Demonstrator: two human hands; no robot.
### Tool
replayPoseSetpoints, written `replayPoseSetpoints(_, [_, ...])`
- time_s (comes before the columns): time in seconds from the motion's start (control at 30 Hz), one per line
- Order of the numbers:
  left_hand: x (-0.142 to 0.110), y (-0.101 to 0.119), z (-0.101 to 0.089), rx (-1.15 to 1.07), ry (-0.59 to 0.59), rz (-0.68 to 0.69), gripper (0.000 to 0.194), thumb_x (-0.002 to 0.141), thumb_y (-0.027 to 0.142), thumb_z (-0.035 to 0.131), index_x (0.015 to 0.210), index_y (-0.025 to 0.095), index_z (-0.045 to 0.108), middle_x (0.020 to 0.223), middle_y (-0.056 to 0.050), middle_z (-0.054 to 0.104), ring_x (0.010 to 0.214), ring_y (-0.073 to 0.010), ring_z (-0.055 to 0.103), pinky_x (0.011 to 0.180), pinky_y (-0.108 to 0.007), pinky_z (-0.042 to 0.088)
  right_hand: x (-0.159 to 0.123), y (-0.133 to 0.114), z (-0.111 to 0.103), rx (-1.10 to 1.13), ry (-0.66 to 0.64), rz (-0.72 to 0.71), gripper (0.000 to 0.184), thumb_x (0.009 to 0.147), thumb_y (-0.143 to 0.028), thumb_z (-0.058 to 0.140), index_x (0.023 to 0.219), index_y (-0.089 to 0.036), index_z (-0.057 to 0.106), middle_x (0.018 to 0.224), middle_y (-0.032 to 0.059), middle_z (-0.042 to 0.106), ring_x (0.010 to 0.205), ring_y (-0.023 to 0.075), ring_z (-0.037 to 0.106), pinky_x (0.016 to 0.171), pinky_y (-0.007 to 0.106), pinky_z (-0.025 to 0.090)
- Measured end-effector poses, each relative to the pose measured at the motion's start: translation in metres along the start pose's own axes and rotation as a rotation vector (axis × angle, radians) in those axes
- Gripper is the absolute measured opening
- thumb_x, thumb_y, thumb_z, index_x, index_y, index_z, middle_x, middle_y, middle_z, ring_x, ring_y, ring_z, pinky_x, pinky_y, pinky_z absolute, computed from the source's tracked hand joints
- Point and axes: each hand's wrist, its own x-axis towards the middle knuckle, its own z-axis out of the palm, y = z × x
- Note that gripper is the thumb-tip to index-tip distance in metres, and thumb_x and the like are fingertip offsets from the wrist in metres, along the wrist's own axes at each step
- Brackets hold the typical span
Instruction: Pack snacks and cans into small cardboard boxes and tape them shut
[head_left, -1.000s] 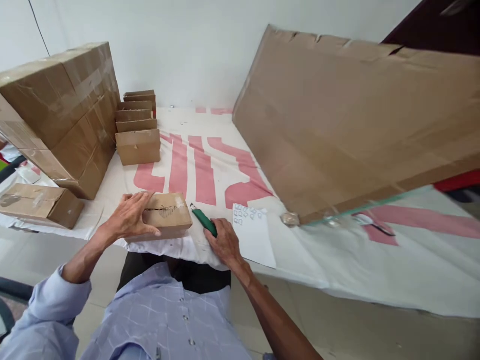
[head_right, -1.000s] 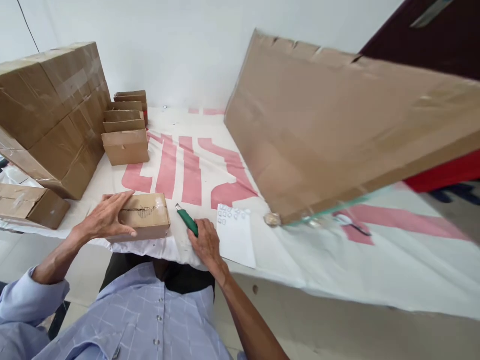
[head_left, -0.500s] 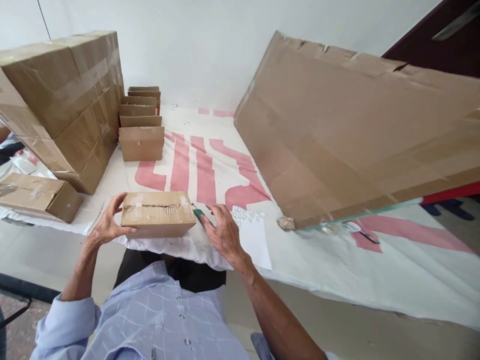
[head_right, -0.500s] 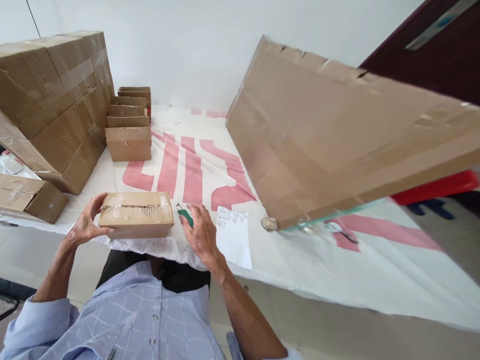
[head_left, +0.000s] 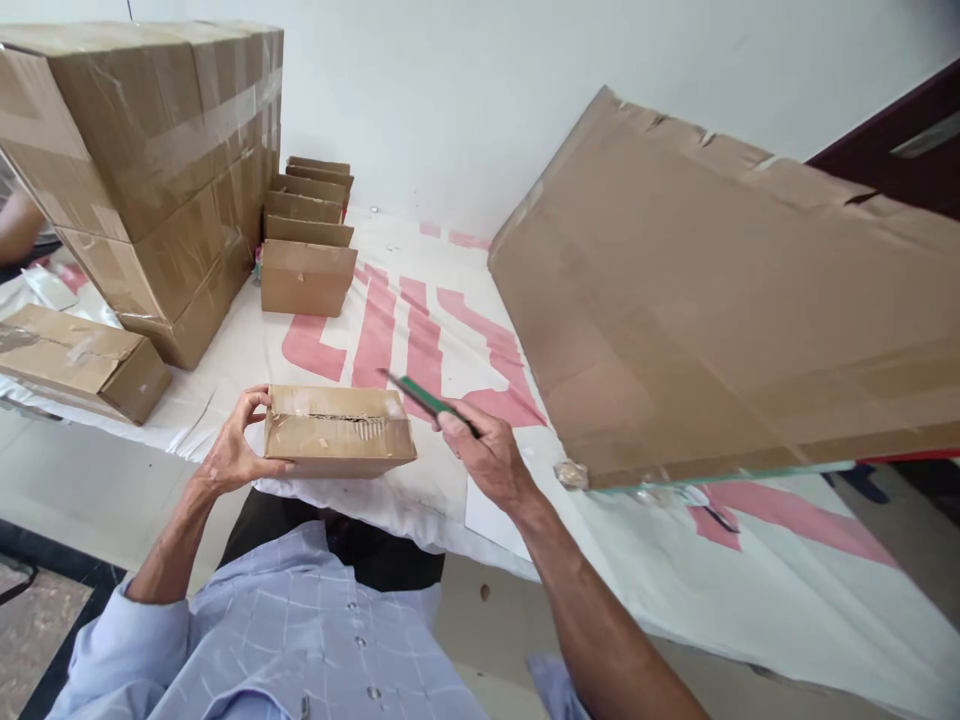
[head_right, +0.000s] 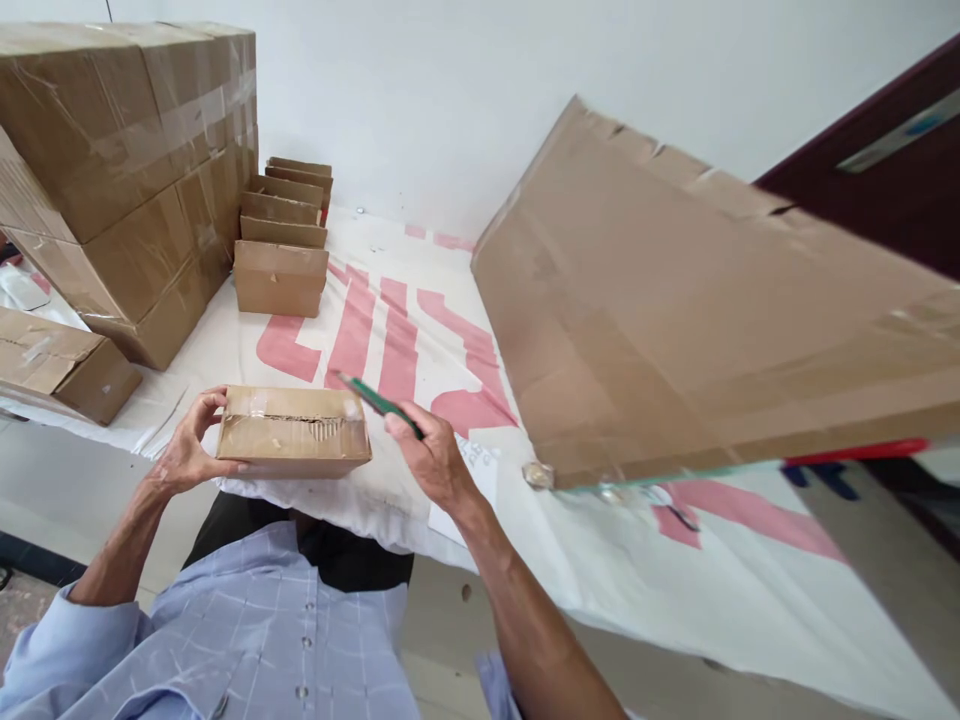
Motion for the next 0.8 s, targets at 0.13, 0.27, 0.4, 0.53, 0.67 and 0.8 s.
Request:
replayPoseSetpoints(0.13, [-0.002, 0.007, 0.004, 0.008, 0.009, 0.017, 0.080, 0.061, 0.044, 0.100, 0.120, 0.027, 0.050, 0.156, -0.017, 0.048, 0.148, -0.0390, 0.052, 0.117, -0.056, 0.051, 0.023, -0.069, 0.001, 0.065, -0.236, -0.127, 0.033, 0.101, -0.045, 0.061, 0.109, -0.019, 0.080, 0.089, 0.0037, 0.077, 0.074, 0.0183, 0.065, 0.068, 0.030, 0.050])
replayPoseSetpoints(0.27, [-0.005, 0.009, 0.005, 0.019, 0.010, 0.014, 0.080, 0.061, 0.043, 0.100, 0.122, 0.027, 0.050, 0.157, -0.018, 0.047, 0.148, -0.0398, 0.052, 0.117, -0.057, 0.051, 0.040, -0.095, 0.010, 0.027, -0.345, -0.208, 0.031, 0.101, -0.041, 0.060, 0.103, -0.018, 0.081, 0.082, 0.0032, 0.074, 0.067, 0.0151, 0.059, 0.063, 0.028, 0.045])
replayPoseSetpoints(0.4, [-0.005, 0.008, 0.005, 0.019, 0.006, 0.019, 0.081, 0.062, 0.043, 0.099, 0.123, 0.027, 0.050, 0.158, -0.018, 0.046, 0.149, -0.0401, 0.051, 0.118, -0.059, 0.050, 0.048, -0.097, 0.009, -0.013, -0.390, -0.232, 0.031, 0.101, -0.039, 0.059, 0.101, -0.018, 0.081, 0.076, 0.0016, 0.071, 0.065, 0.0139, 0.056, 0.061, 0.027, 0.041])
replayPoseSetpoints(0.53, [-0.004, 0.008, 0.006, 0.022, 0.009, 0.040, 0.079, 0.062, 0.042, 0.099, 0.122, 0.027, 0.051, 0.156, -0.018, 0.047, 0.148, -0.0391, 0.052, 0.116, -0.057, 0.052, 0.053, -0.104, 0.009, -0.067, -0.406, -0.234, 0.028, 0.101, -0.037, 0.060, 0.102, -0.019, 0.081, 0.079, 0.0015, 0.072, 0.067, 0.0140, 0.057, 0.063, 0.028, 0.041])
replayPoseSetpoints(0.67, [-0.006, 0.007, 0.006, 0.044, 0.018, 0.048, 0.079, 0.062, 0.042, 0.099, 0.122, 0.026, 0.051, 0.154, -0.018, 0.048, 0.146, -0.0391, 0.053, 0.116, -0.056, 0.052, 0.061, -0.106, 0.008, -0.182, -0.438, -0.334, 0.027, 0.102, -0.033, 0.058, 0.095, -0.022, 0.082, 0.078, 0.0011, 0.071, 0.069, 0.0145, 0.057, 0.067, 0.029, 0.040])
replayPoseSetpoints(0.8, [-0.010, 0.004, -0.001, 0.071, 0.061, 0.023, 0.080, 0.061, 0.045, 0.099, 0.121, 0.026, 0.051, 0.154, -0.018, 0.049, 0.147, -0.0395, 0.052, 0.117, -0.056, 0.051, 0.064, -0.093, -0.011, -0.377, -0.393, -0.372, 0.031, 0.099, -0.037, 0.062, 0.075, -0.024, 0.076, 0.066, 0.0001, 0.065, 0.060, 0.0141, 0.048, 0.059, 0.030, 0.032])
